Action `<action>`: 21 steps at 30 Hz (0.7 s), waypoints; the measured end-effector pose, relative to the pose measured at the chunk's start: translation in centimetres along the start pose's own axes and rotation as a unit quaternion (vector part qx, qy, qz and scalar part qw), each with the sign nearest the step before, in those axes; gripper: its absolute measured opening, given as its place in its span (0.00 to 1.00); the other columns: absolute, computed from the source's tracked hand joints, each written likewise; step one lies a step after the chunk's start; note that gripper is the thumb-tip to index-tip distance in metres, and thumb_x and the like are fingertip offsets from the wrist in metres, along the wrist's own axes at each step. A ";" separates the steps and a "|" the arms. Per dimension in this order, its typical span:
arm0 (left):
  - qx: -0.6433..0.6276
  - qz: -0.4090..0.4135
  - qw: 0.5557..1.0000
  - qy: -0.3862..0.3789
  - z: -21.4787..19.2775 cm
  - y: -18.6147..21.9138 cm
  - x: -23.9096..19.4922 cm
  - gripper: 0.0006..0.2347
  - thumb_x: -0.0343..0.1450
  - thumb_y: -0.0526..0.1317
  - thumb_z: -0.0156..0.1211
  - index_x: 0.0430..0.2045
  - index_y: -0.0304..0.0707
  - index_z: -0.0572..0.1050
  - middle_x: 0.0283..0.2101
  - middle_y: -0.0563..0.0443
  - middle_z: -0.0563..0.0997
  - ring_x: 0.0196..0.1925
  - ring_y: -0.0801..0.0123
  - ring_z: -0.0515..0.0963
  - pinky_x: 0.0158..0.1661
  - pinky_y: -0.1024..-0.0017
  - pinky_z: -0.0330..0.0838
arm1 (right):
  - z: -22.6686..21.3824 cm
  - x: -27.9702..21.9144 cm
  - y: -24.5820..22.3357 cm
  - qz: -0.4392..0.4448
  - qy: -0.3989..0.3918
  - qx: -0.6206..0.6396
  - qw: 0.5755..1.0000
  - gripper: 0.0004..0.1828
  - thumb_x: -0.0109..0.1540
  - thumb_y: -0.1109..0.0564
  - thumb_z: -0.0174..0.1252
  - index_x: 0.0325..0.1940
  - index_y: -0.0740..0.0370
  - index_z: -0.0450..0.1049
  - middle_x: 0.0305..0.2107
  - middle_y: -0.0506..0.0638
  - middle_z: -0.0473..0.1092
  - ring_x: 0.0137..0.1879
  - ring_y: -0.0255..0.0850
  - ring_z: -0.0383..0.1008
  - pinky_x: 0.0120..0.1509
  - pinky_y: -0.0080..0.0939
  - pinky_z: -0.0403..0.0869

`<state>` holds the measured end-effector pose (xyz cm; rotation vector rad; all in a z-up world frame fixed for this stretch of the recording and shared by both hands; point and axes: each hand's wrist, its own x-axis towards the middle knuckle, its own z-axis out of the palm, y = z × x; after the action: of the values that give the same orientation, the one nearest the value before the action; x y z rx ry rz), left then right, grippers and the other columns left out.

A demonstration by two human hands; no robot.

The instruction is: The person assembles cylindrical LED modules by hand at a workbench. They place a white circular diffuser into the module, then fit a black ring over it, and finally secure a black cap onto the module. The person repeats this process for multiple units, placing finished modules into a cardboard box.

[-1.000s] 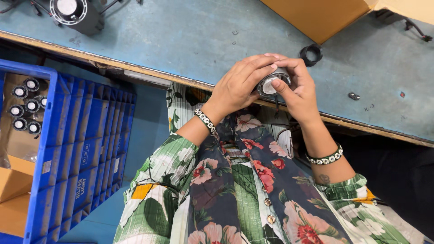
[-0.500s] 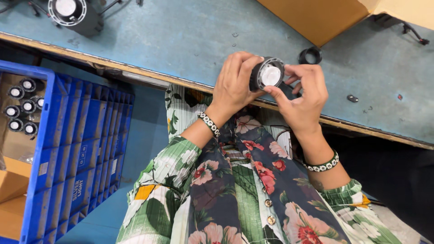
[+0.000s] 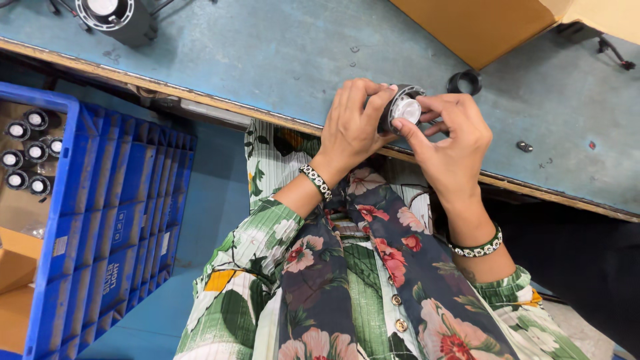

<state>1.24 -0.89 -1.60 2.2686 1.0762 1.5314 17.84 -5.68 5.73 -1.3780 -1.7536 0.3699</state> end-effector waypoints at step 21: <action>0.001 -0.008 1.000 -0.011 -0.3 -0.1 0.0 0.30 0.64 0.43 0.77 0.58 0.41 0.66 0.51 0.47 0.72 0.51 0.54 0.74 0.49 0.59 0.69 | 0.0 -0.1 -0.2 -0.037 0.006 -0.070 0.997 0.21 0.59 0.61 0.79 0.52 0.67 0.77 0.45 0.54 0.74 0.44 0.37 0.76 0.41 0.32 0.74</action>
<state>0.98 -0.92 -1.52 2.2667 1.0897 1.4965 17.73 -5.85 5.83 -1.4052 -1.8437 0.2026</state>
